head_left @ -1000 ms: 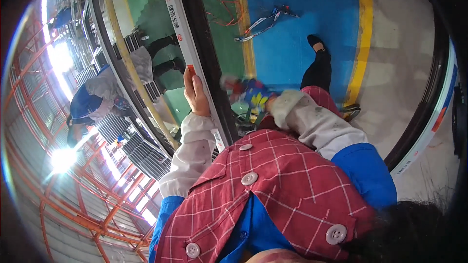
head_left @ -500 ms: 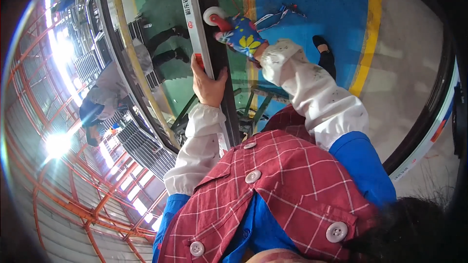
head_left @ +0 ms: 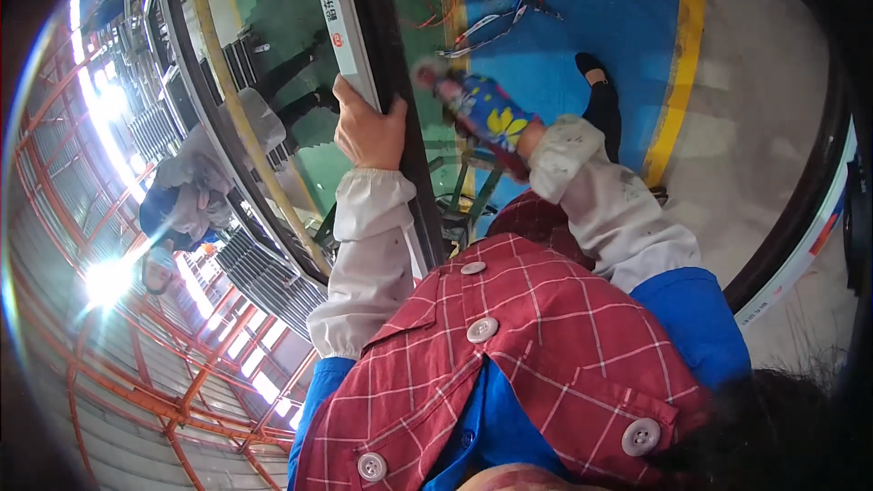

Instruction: Installing a black rubber seal into the channel of a metal window frame using a hand tool and cutting to length.

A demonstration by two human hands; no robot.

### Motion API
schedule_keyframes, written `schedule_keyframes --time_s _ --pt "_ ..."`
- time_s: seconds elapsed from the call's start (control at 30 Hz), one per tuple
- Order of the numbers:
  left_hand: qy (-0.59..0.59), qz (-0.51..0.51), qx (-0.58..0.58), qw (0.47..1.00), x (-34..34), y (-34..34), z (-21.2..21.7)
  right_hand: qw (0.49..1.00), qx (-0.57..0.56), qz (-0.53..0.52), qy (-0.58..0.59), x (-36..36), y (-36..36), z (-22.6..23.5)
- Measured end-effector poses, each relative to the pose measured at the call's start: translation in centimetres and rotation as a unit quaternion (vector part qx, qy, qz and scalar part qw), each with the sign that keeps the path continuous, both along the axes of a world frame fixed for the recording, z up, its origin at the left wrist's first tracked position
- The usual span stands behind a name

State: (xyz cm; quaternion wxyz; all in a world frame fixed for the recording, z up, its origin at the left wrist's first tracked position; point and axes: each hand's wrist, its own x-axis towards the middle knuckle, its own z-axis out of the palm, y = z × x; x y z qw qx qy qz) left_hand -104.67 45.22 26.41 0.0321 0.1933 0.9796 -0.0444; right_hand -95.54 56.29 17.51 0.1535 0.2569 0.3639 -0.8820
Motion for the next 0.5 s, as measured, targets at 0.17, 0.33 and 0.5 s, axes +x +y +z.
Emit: schedule_keyframes --time_s 0.17,0.33,0.5 --pt "-0.214 -0.031 0.265 0.940 0.5 -3.7 0.4 0.965 0.230 0.088 0.089 -0.3 -2.3 -0.2" --pt "-0.225 -0.021 0.321 0.920 2.1 -7.2 -0.3 0.928 0.351 0.000 0.128 0.1 -4.4 0.8" --pt "-0.213 -0.020 0.318 0.924 3.0 -7.0 -0.8 0.891 0.427 -0.093 0.126 -2.7 -3.0 1.1"
